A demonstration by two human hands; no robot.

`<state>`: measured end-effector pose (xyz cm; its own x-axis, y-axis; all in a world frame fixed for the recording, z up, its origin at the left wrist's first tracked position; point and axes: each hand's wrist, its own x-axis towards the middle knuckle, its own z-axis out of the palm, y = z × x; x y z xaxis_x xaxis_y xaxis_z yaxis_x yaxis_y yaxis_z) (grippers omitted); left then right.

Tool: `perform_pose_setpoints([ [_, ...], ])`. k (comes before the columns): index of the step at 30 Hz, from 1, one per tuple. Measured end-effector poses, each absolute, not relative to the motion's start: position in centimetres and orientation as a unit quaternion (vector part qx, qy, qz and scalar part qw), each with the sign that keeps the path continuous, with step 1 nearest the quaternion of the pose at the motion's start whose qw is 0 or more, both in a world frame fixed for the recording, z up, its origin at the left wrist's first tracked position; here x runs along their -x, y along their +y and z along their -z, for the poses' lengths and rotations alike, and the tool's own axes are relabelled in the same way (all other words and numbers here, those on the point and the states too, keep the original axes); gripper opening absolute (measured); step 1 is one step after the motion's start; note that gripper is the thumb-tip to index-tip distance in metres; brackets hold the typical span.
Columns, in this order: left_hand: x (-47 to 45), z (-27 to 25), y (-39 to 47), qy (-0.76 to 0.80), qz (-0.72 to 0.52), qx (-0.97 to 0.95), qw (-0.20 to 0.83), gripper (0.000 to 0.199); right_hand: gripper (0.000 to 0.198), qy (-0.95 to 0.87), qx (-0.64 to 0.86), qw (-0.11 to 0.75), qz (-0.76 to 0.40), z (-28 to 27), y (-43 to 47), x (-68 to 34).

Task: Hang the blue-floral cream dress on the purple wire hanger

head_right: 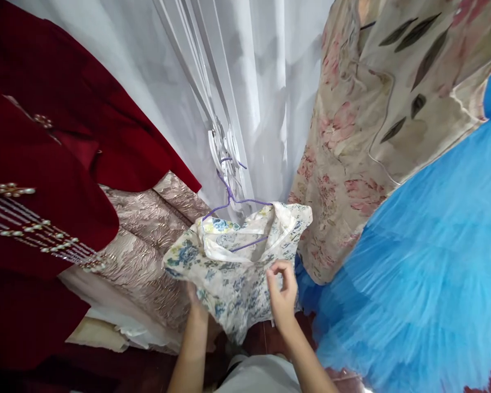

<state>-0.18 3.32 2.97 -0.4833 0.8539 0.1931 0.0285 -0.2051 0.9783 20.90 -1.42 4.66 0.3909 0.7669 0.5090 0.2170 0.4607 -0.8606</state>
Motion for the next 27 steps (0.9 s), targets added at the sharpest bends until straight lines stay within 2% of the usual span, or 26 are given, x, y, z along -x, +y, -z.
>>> perform_pose_setpoints([
  [2,1.6,-3.5,3.8,0.533,-0.732,-0.336,0.259,0.057,0.019,-0.499,0.537,0.627,-0.263,-2.5,-0.2,-22.0],
  [5,1.9,-4.7,3.0,0.494,-0.817,-0.286,0.081,0.033,0.031,-0.557,0.572,0.508,-0.323,-0.4,2.2,-21.7],
  [7,0.3,-5.2,1.7,0.471,-0.807,-0.354,0.04,0.021,0.034,-0.574,0.603,0.462,-0.305,0.0,3.6,-20.9],
  [10,-3.5,-4.5,0.4,0.467,-0.663,-0.545,0.214,0.024,0.036,-0.573,0.639,0.439,-0.264,-0.2,5.0,-20.2],
  [12,-5.9,-3.0,0.6,0.466,-0.574,-0.579,0.343,0.021,0.037,-0.576,0.642,0.437,-0.255,-0.4,5.3,-20.3],
  [14,-7.8,-1.2,1.7,0.476,-0.55,-0.517,0.452,0.021,0.036,-0.582,0.635,0.438,-0.258,-0.6,5.3,-20.6],
  [18,-10.3,1.3,4.4,0.43,-0.53,-0.268,0.681,0.034,0.036,-0.591,0.643,0.414,-0.255,-0.6,4.7,-21.2],
  [21,-11.3,1.6,5.3,0.39,-0.533,-0.145,0.737,0.03,0.035,-0.588,0.675,0.381,-0.232,-0.8,4.9,-21.3],
  [27,-11.5,0.7,5.6,0.334,-0.521,-0.098,0.779,0.026,0.027,-0.596,0.684,0.361,-0.216,-1.4,6.1,-20.9],
])
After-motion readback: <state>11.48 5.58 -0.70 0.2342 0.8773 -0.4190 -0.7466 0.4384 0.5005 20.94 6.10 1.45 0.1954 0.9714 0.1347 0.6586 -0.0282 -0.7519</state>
